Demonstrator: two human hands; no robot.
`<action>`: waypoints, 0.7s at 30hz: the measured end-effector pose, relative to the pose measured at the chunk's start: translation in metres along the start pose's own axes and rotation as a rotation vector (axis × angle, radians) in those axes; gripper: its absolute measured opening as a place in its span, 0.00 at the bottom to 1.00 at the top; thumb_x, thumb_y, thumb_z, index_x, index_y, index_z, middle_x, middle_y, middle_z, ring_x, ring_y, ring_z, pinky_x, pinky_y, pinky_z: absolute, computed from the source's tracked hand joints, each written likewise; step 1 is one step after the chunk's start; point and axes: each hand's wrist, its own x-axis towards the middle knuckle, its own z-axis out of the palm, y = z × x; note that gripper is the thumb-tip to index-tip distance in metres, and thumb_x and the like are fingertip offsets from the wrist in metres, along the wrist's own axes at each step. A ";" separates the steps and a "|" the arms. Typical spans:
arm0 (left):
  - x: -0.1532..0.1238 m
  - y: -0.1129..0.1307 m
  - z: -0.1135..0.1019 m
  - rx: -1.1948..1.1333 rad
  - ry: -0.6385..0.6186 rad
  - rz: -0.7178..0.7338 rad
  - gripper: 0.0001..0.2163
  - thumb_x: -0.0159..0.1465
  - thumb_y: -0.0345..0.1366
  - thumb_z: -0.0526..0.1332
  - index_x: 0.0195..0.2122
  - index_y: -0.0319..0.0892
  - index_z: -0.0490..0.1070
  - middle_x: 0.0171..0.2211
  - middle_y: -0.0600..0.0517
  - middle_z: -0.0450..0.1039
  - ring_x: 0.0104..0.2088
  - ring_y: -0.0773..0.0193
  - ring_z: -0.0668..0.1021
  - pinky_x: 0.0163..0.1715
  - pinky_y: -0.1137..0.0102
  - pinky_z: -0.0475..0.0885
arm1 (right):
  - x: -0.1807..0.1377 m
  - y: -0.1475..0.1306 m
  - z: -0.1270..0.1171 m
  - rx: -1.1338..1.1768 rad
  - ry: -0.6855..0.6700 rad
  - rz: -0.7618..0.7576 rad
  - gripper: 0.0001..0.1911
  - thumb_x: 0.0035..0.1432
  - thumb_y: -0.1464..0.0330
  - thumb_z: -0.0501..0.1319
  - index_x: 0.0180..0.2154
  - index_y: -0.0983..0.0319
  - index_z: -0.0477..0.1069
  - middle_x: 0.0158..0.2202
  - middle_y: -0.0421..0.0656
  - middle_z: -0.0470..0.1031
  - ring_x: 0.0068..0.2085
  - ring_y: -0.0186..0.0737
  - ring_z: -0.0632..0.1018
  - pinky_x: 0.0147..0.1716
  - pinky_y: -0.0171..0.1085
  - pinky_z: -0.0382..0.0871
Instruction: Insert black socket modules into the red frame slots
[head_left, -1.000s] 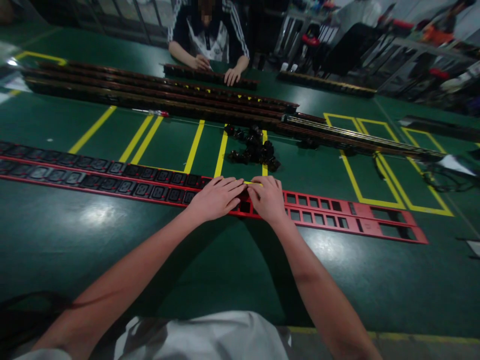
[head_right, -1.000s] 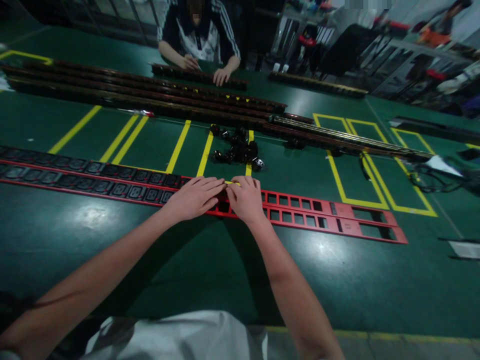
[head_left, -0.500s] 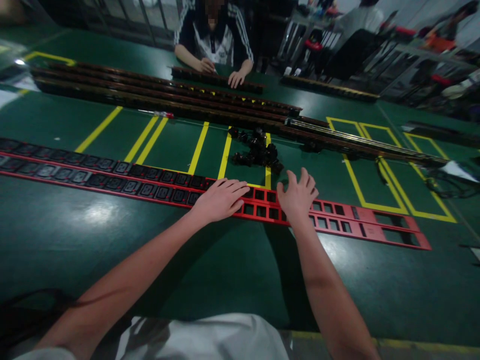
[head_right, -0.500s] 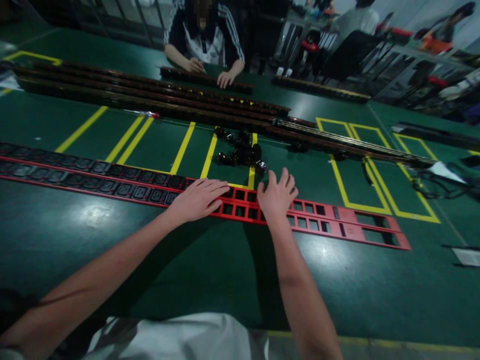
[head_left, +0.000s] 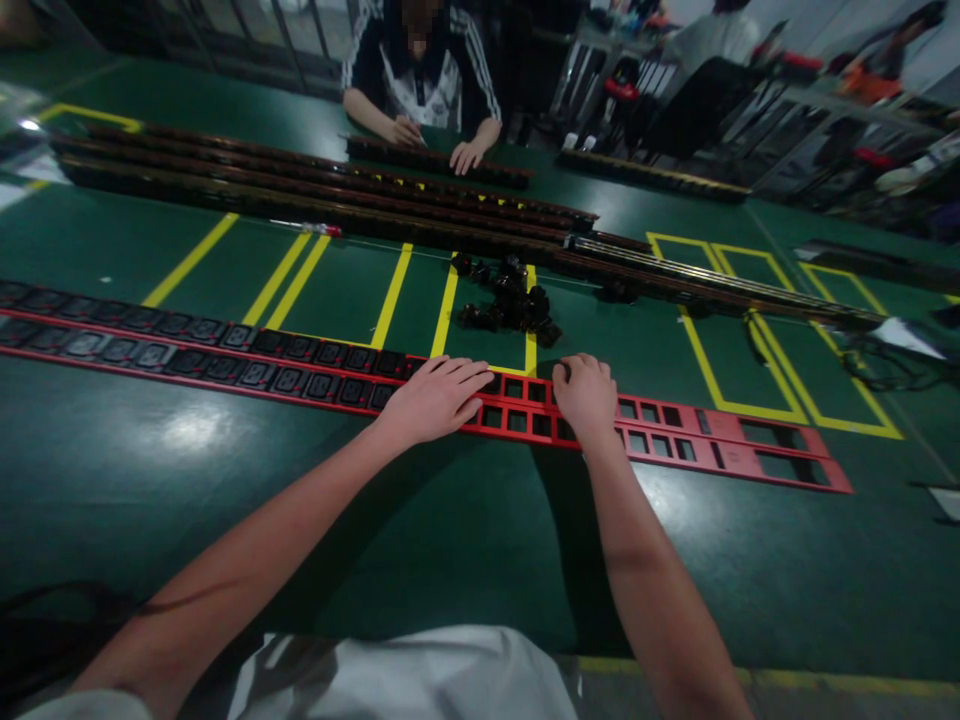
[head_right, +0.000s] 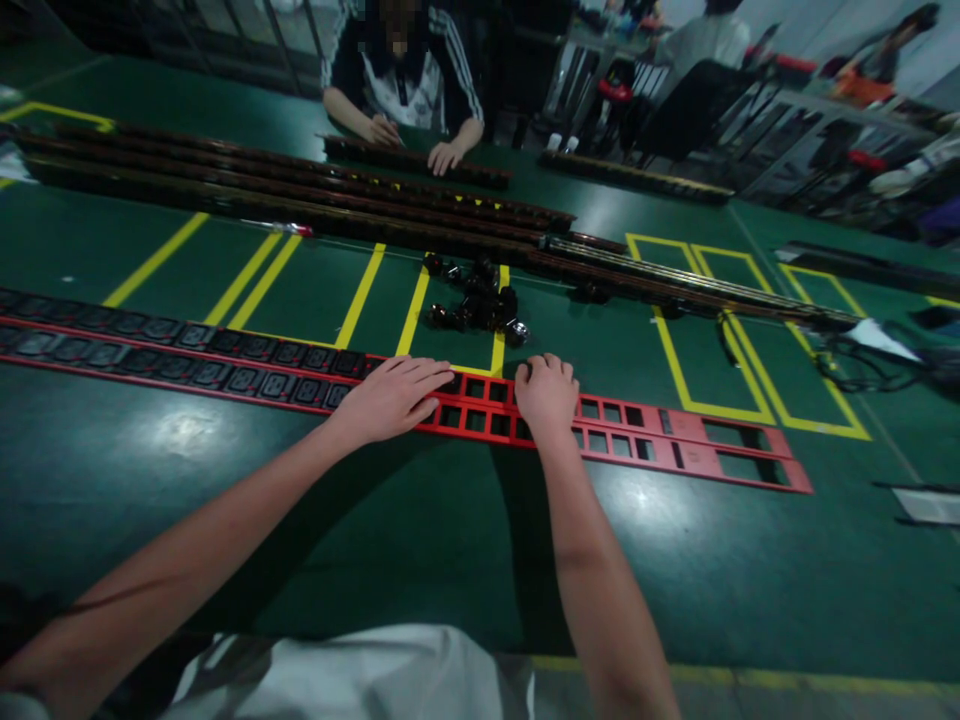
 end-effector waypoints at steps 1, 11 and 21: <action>0.000 0.000 0.000 0.003 0.000 0.000 0.21 0.75 0.41 0.49 0.66 0.44 0.65 0.67 0.49 0.65 0.65 0.54 0.69 0.65 0.54 0.62 | 0.000 0.001 0.000 0.002 0.001 -0.004 0.22 0.68 0.64 0.49 0.50 0.64 0.77 0.57 0.55 0.74 0.54 0.58 0.72 0.49 0.51 0.68; -0.001 0.000 0.000 0.016 0.006 -0.006 0.21 0.75 0.42 0.49 0.66 0.44 0.65 0.67 0.48 0.65 0.65 0.54 0.69 0.66 0.53 0.62 | 0.003 0.002 0.003 -0.004 -0.016 -0.111 0.20 0.69 0.68 0.47 0.47 0.65 0.76 0.51 0.53 0.78 0.51 0.54 0.74 0.48 0.48 0.69; -0.001 0.000 0.001 -0.009 0.025 -0.002 0.21 0.75 0.41 0.49 0.66 0.45 0.65 0.67 0.48 0.66 0.65 0.54 0.69 0.65 0.52 0.62 | 0.035 -0.014 0.002 -0.008 -0.034 -0.192 0.28 0.65 0.65 0.55 0.64 0.64 0.58 0.66 0.57 0.63 0.58 0.61 0.71 0.50 0.52 0.72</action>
